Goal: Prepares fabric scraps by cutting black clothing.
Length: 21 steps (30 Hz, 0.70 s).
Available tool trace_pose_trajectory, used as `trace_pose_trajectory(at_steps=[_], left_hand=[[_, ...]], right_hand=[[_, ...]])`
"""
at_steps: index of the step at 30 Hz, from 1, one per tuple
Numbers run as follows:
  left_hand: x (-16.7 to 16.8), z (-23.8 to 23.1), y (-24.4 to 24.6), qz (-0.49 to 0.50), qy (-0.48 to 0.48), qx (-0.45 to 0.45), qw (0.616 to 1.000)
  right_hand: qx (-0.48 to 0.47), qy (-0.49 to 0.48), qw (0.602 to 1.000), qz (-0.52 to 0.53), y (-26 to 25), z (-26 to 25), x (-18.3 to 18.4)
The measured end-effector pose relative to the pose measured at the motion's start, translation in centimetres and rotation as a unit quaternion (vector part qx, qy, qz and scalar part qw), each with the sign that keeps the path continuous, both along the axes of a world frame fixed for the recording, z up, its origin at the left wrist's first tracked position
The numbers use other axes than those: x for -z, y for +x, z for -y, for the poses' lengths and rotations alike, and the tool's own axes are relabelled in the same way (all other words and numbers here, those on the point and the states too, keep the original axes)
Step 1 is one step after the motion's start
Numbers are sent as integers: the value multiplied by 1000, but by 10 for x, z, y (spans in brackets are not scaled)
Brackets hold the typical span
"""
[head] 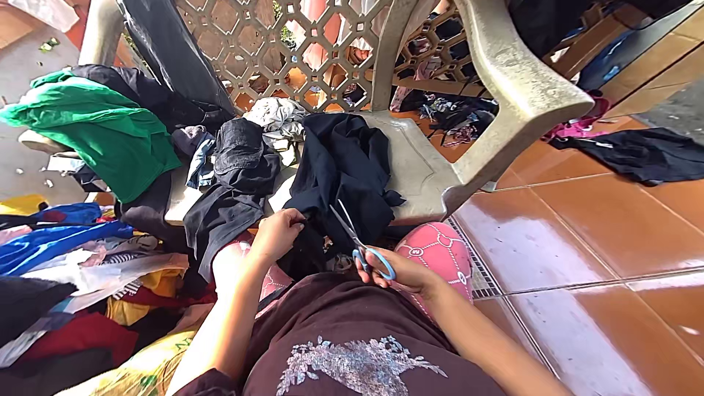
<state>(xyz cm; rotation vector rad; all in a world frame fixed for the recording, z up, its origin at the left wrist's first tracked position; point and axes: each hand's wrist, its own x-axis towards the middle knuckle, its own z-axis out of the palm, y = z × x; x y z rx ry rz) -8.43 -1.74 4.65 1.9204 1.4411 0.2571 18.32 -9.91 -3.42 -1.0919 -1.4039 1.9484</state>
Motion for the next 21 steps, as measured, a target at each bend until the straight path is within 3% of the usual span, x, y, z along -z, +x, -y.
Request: trace_pose_trajectory(at_steps=[4, 6, 8, 11, 13, 16, 21], left_hand=[[-16, 15, -24, 74, 209, -51, 974], [-25, 19, -29, 113, 306, -67, 943], [-33, 21, -29, 169, 336, -95, 922], [-34, 19, -20, 292, 221, -132, 921], [-28, 15, -12, 356, 111, -139, 918], [-22, 9, -4, 387, 38, -163, 907], [-20, 5, 0, 408, -83, -117, 902]], right_hand=[[138, 16, 990, -33, 6, 3, 10], [231, 45, 972, 22, -3, -4, 3], [296, 73, 949, 85, -13, -16, -7], [328, 131, 931, 86, -27, -29, -13], [293, 167, 939, 74, -38, -30, -21], [260, 226, 935, 82, -59, -23, -31], [339, 287, 879, 175, -85, -51, -10]])
